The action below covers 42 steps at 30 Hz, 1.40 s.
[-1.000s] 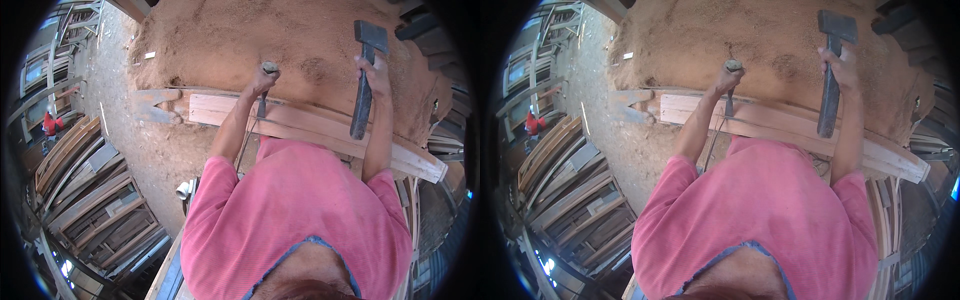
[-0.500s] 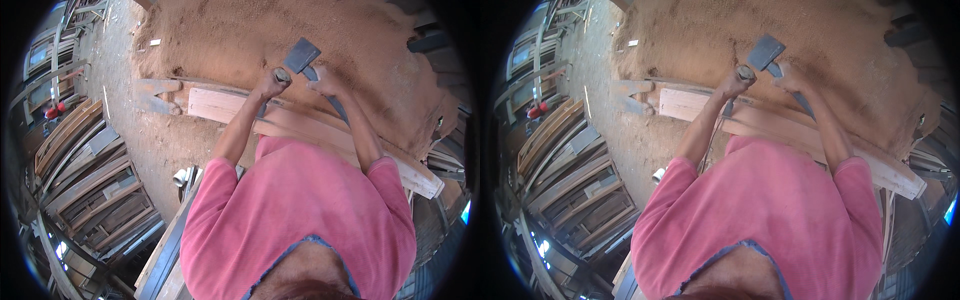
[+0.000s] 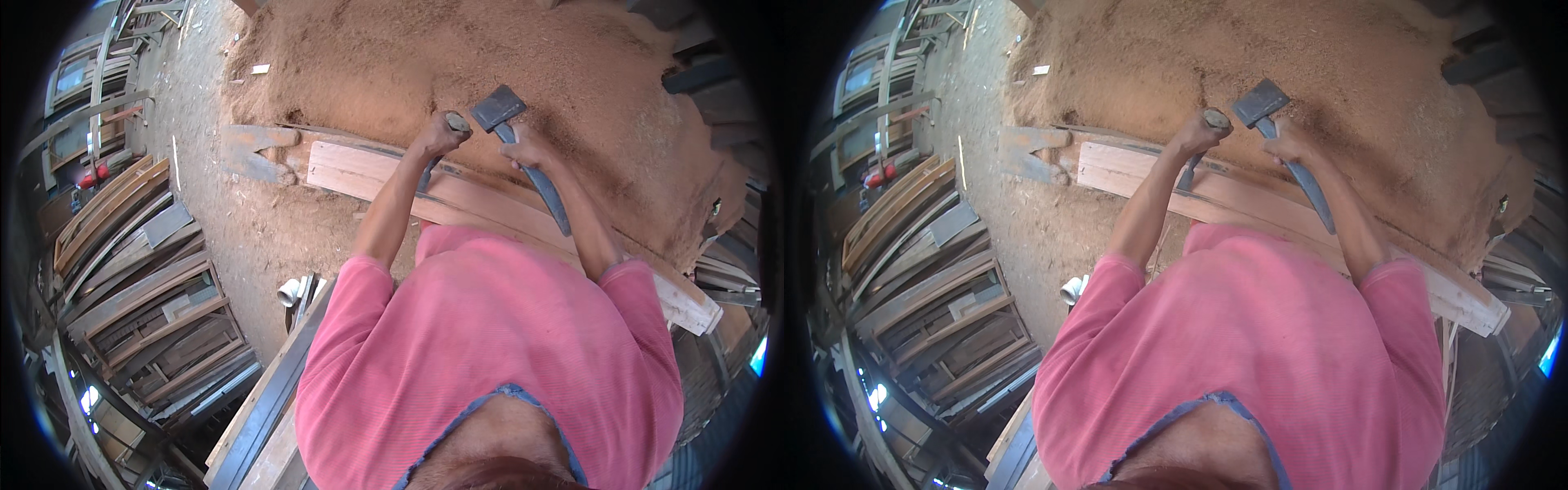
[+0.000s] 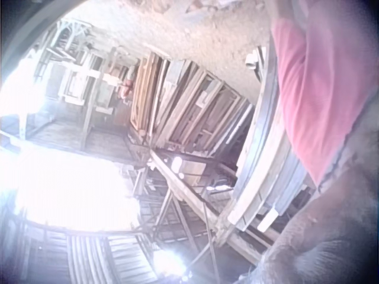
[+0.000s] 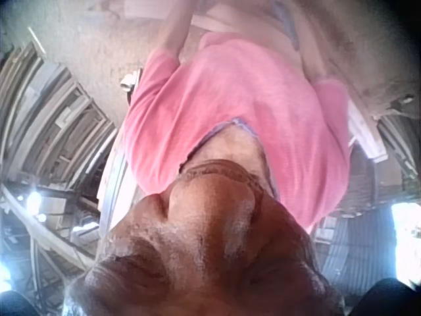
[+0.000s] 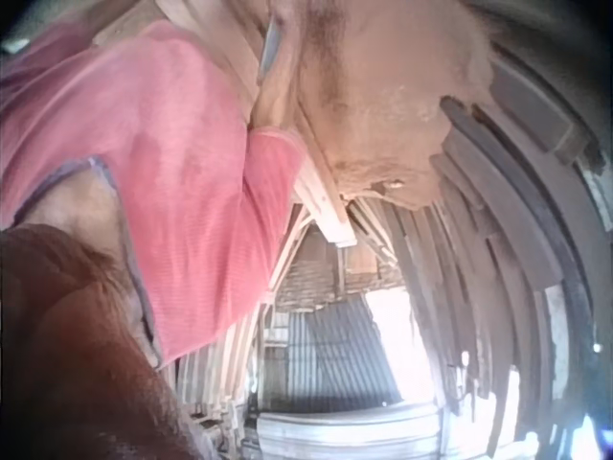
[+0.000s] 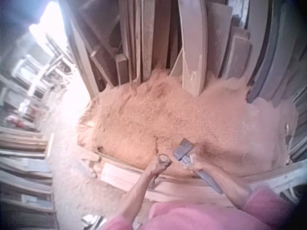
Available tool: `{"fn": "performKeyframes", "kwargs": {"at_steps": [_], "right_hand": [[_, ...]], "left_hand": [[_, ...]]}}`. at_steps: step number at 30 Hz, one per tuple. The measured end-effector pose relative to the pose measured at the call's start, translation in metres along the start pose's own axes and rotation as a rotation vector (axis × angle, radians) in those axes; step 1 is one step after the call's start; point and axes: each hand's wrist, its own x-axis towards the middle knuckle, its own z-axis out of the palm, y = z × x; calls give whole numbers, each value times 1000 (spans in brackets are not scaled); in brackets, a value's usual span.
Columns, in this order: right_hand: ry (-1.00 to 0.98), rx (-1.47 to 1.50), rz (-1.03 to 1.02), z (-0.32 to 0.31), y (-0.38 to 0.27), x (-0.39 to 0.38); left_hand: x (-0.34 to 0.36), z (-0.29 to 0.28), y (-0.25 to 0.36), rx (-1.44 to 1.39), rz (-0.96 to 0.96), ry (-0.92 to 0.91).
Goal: The person uses a chisel and hammer to carve and shape a long wooden plank on a workbench. They repeatedly position the chisel, strike it with the hammer, and inspect the wood's surface, removing shavings and adjusting the plank's orientation throughout the process.
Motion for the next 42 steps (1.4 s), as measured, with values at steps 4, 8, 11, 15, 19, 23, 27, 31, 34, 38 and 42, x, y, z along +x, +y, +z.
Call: {"fn": "performKeyframes", "kwargs": {"at_steps": [4,8,11,15,19,23,27,31,34,38,42], "right_hand": [[78,246,95,4,68,13],[158,186,252,-12,122,15],[223,-217,356,-27,166,19],[210,-609,385,-32,169,1],[184,-665,392,-24,115,-25],[274,-570,230,-15,139,-13],[366,-638,235,-15,163,-6],[205,-755,302,-23,177,-13],[202,-698,267,-29,220,1],[249,-765,330,-20,219,9],[223,-626,359,-15,188,-6]], "left_hand": [[-48,-15,14,-107,96,66],[-98,-22,-7,-160,365,92],[-119,-24,8,-218,242,65],[-110,-17,8,-190,288,134],[-118,5,5,-51,360,215],[-158,57,6,347,561,58],[-185,92,21,426,569,41],[-203,103,20,137,296,290],[-193,101,-15,412,184,433],[-173,79,-88,730,-3,444],[-175,64,-114,922,76,371]]}}
